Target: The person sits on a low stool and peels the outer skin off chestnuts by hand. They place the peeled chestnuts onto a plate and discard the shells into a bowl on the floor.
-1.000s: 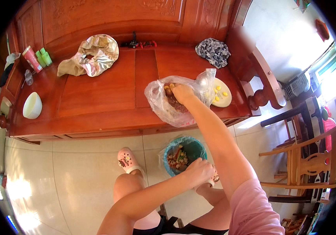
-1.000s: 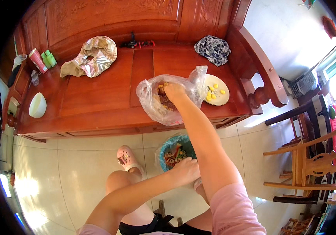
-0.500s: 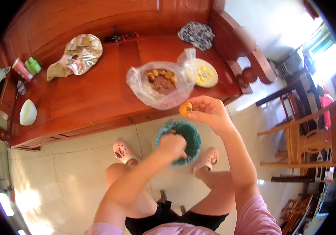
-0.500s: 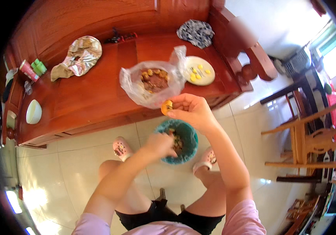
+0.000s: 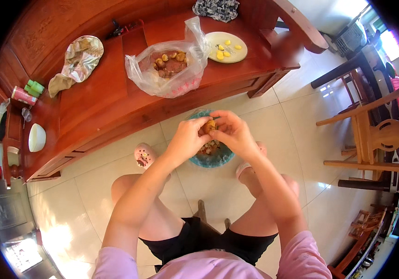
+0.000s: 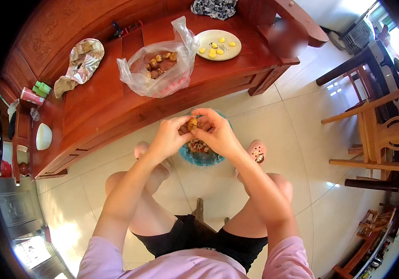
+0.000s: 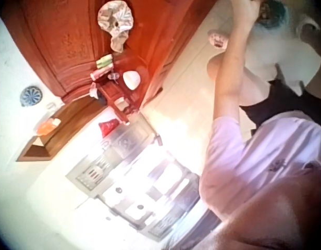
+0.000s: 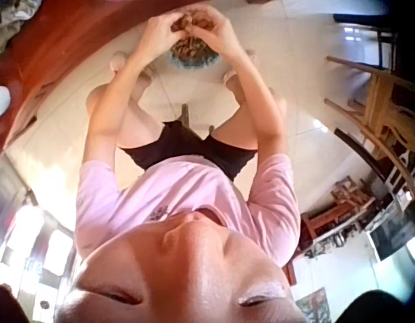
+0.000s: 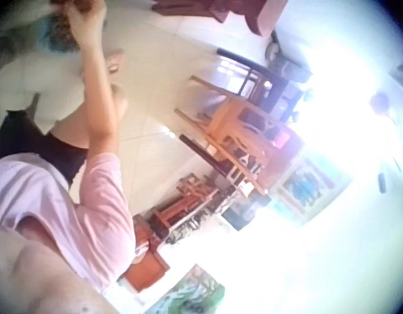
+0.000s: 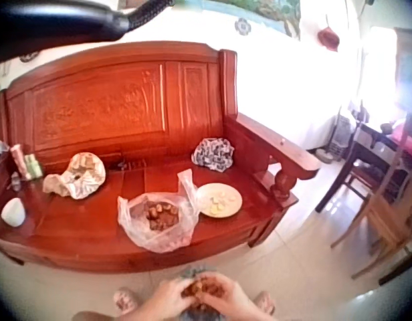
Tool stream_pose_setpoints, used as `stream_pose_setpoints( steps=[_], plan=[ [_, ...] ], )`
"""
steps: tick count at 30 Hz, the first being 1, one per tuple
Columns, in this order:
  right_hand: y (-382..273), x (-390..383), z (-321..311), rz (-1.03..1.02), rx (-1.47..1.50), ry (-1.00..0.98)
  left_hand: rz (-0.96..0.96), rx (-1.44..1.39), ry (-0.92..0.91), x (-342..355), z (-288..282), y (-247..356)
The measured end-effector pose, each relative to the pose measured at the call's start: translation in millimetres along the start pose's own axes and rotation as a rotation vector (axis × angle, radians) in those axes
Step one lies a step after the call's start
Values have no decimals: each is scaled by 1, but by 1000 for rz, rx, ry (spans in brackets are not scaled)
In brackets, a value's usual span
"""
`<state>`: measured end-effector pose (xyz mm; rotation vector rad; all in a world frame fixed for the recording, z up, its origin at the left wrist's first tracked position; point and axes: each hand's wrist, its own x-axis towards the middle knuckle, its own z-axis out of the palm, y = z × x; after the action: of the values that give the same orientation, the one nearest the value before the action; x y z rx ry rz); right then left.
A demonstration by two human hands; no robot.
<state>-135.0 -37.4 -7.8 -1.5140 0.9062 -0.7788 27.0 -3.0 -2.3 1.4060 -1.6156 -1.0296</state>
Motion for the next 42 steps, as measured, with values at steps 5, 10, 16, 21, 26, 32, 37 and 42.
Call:
stream_pose_setpoints(
  steps=[5, 10, 16, 21, 26, 32, 37, 42],
  plan=[
    [-4, 2, -6, -161, -145, -4, -15, -23, -19, 3, 3, 0],
    [-4, 8, -23, -15, -112, -4, -118, -23, -64, 8, -4, 4],
    [-8, 3, -32, 44, -297, -46, -139, -201, -94, 10, -2, -2],
    [-13, 10, -32, 292, -43, 21, -140, -339, -113, 12, -2, 0],
    [-17, 7, -19, 272, 229, -42, -162, -443, -105, 11, 2, 8],
    [-15, 5, -18, 171, 94, -50, 182, 109, 18, 10, 0, 10],
    [-18, 4, -26, 159, -18, -85, 206, 170, -12, 8, 4, 10],
    [-18, 3, -17, 35, -286, -36, 228, 280, -3, 9, 7, 6]
  ],
)
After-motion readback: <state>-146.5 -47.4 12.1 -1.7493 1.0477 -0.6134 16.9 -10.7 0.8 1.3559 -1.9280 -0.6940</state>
